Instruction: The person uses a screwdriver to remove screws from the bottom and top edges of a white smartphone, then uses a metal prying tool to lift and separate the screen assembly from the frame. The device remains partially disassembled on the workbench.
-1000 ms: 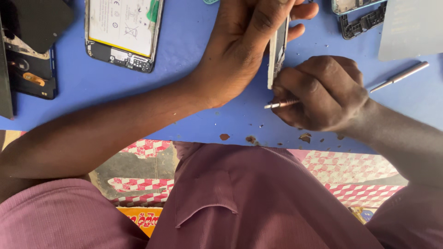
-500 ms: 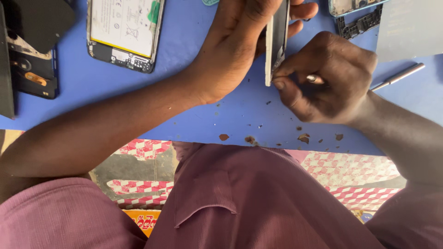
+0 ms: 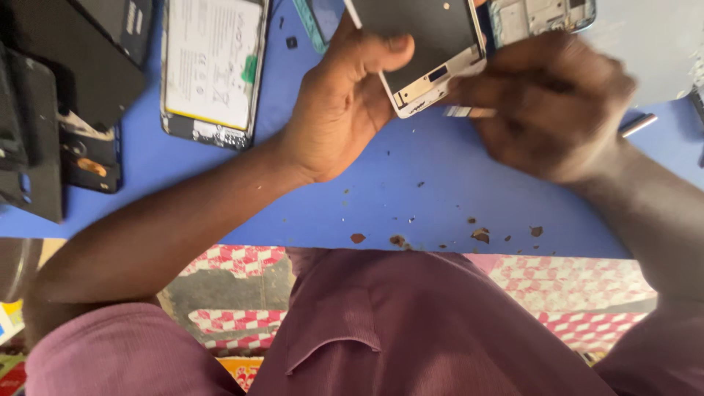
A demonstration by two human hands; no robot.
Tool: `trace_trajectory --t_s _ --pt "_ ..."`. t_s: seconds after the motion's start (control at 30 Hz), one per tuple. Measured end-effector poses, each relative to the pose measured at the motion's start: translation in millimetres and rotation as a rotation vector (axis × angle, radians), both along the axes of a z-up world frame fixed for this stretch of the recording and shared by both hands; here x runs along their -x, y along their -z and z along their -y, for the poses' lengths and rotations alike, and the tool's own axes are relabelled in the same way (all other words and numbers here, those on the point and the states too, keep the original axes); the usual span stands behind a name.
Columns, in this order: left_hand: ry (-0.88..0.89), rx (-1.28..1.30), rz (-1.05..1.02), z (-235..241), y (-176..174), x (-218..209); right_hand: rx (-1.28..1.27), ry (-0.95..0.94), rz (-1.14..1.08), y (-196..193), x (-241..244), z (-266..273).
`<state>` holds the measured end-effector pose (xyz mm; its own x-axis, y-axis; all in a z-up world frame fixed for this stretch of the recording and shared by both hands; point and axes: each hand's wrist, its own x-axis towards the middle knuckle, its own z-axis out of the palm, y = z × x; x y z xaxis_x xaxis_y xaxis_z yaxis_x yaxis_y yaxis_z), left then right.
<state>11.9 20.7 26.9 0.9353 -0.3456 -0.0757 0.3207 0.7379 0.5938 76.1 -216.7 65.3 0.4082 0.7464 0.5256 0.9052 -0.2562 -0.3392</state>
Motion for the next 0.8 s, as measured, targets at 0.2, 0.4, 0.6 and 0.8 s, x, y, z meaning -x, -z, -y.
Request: trace_trajectory --t_s 0.2,0.4,0.6,0.8 --pt "0.01 -0.22 -0.011 1 9 -12 -0.123 0.25 -0.383 0 -15 14" --pt "0.022 -0.364 0.316 7 -1 -3 -0.246 0.224 -0.741 -3 -18 17" --pt "0.281 -0.572 0.501 -19 -34 -26 -0.383 0.295 -1.02 -16 -25 13" --pt "0.318 -0.434 0.02 -19 -44 -32 -0.41 0.29 -1.089 -23 -25 13"
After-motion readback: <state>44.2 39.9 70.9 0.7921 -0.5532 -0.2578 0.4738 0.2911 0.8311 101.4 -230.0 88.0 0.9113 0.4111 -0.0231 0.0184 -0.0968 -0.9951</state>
